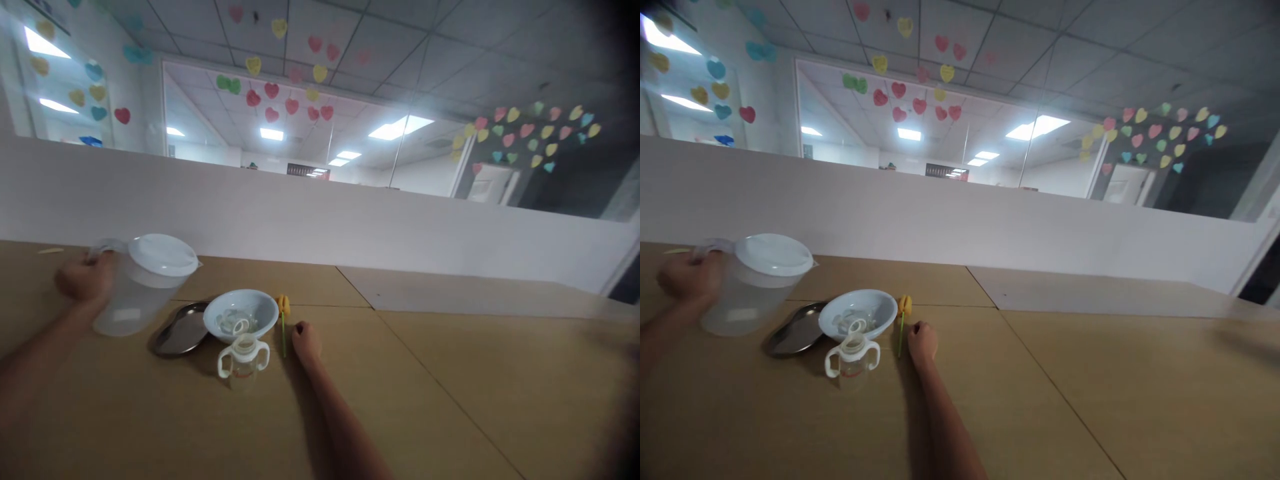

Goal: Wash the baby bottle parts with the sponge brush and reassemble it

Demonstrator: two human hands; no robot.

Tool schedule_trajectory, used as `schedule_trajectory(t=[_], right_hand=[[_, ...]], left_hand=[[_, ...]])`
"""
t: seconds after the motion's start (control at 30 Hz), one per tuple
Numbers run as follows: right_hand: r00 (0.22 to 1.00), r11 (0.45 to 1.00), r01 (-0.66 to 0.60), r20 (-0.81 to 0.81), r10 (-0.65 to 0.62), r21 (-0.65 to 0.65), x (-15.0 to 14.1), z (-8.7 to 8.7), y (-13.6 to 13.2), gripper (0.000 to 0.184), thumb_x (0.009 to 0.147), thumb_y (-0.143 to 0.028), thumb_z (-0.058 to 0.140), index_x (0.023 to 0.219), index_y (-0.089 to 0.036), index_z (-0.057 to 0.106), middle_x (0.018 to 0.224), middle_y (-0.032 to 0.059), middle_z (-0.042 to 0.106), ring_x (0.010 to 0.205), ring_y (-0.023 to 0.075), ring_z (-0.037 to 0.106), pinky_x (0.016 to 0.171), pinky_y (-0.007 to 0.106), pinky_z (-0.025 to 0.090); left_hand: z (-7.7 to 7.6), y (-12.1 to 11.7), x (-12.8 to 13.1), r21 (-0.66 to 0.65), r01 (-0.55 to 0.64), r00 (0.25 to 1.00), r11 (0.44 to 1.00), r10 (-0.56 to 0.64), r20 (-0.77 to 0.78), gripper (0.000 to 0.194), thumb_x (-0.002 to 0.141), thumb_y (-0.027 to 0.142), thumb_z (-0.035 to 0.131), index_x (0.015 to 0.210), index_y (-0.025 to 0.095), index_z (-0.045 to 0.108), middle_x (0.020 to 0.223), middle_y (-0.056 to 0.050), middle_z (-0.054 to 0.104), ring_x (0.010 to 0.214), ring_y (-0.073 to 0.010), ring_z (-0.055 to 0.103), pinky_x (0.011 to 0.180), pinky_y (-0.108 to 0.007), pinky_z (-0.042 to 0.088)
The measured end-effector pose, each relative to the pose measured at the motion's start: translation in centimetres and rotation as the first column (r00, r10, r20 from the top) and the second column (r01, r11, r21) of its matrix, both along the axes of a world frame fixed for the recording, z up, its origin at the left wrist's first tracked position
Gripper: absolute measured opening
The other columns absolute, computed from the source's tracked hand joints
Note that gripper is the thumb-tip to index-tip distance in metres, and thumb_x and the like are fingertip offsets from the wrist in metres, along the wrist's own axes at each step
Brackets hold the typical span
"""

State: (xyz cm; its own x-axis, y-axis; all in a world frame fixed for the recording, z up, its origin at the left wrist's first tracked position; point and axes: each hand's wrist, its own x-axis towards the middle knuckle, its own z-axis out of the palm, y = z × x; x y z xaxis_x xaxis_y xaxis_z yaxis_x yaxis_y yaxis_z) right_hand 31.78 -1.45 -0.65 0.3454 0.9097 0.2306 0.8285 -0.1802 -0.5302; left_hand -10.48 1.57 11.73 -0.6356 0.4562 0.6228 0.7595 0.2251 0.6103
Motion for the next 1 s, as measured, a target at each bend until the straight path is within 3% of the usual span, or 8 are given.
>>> schedule_trajectory(t=[0.03,0.1,0.2,0.27,0.47,0.83,1.0], right_hand=[[1.000,1.000,-0.003,0.004,0.003,0.001,0.0,-0.1,0.0,0.029,0.088,-0.020,0.045,0.098,-0.018,0.072,0.100,0.0099,0.072,0.089,0.0184,0.066,0.068,0.023,0.043],[1.000,1.000,-0.012,0.014,0.012,-0.003,0.0,-0.1,0.1,0.028,0.087,-0.019,0.046,0.098,-0.018,0.072,0.101,0.0096,0.072,0.089,0.0183,0.066,0.068,0.023,0.043],[1.000,1.000,-0.019,0.017,0.020,-0.016,0.1,-0.1,0.2,0.027,0.087,-0.019,0.047,0.099,-0.018,0.071,0.101,0.0095,0.072,0.091,0.0189,0.066,0.069,0.023,0.043],[1.000,1.000,-0.012,0.011,0.012,-0.020,0.1,0.0,0.2,0.028,0.088,-0.020,0.045,0.100,-0.018,0.071,0.102,0.0099,0.072,0.091,0.0193,0.067,0.069,0.023,0.043],[1.000,1.000,0.007,-0.012,-0.007,-0.031,0.0,0.3,0.1,0.029,0.090,-0.023,0.044,0.099,-0.018,0.071,0.100,0.0105,0.072,0.089,0.0202,0.067,0.066,0.023,0.043],[1.000,0.999,0.007,-0.017,-0.008,-0.054,-0.1,0.3,0.2,0.031,0.090,-0.025,0.042,0.101,-0.021,0.071,0.101,0.0096,0.072,0.089,0.0204,0.067,0.066,0.024,0.043],[1.000,0.998,0.016,-0.006,-0.016,-0.059,-0.1,0.4,0.1,0.029,0.090,-0.026,0.044,0.102,-0.021,0.071,0.101,0.0097,0.072,0.091,0.0214,0.068,0.067,0.024,0.044]], left_hand=[[1.2,-0.1,1.0,0.025,-0.033,0.999,0.999,0.033,0.037,0.043,0.086,0.044,0.034,0.093,0.014,0.063,0.065,-0.003,0.056,0.061,-0.0146,0.044,0.054,-0.025,0.026],[3.4,-0.5,3.6,-0.014,0.032,0.997,0.999,-0.033,-0.070,0.038,0.083,0.041,0.040,0.086,0.012,0.065,0.073,-0.004,0.060,0.061,-0.0125,0.043,0.054,-0.025,0.025],[5.9,-1.1,7.8,-0.121,0.146,0.942,0.982,-0.176,-0.286,0.039,0.083,0.042,0.040,0.088,0.014,0.067,0.079,-0.007,0.065,0.067,-0.0163,0.048,0.057,-0.027,0.025],[6.6,-1.2,10.1,-0.184,0.212,0.881,0.960,-0.269,-0.389,0.039,0.082,0.039,0.041,0.097,0.016,0.069,0.084,-0.009,0.068,0.073,-0.0201,0.054,0.059,-0.029,0.026],[6.9,0.0,13.2,-0.229,0.247,0.824,0.942,-0.329,-0.462,0.039,0.082,0.035,0.041,0.101,0.020,0.072,0.092,-0.011,0.071,0.086,-0.0280,0.062,0.064,-0.032,0.033],[7.3,0.1,13.6,-0.265,0.214,0.779,0.940,-0.328,-0.535,0.041,0.086,0.035,0.038,0.105,0.020,0.071,0.092,-0.011,0.072,0.087,-0.0278,0.064,0.066,-0.032,0.036],[6.9,0.2,13.5,-0.296,0.258,0.792,0.920,-0.377,-0.480,0.038,0.081,0.030,0.043,0.105,0.021,0.071,0.096,-0.011,0.072,0.090,-0.0294,0.064,0.070,-0.035,0.039]])
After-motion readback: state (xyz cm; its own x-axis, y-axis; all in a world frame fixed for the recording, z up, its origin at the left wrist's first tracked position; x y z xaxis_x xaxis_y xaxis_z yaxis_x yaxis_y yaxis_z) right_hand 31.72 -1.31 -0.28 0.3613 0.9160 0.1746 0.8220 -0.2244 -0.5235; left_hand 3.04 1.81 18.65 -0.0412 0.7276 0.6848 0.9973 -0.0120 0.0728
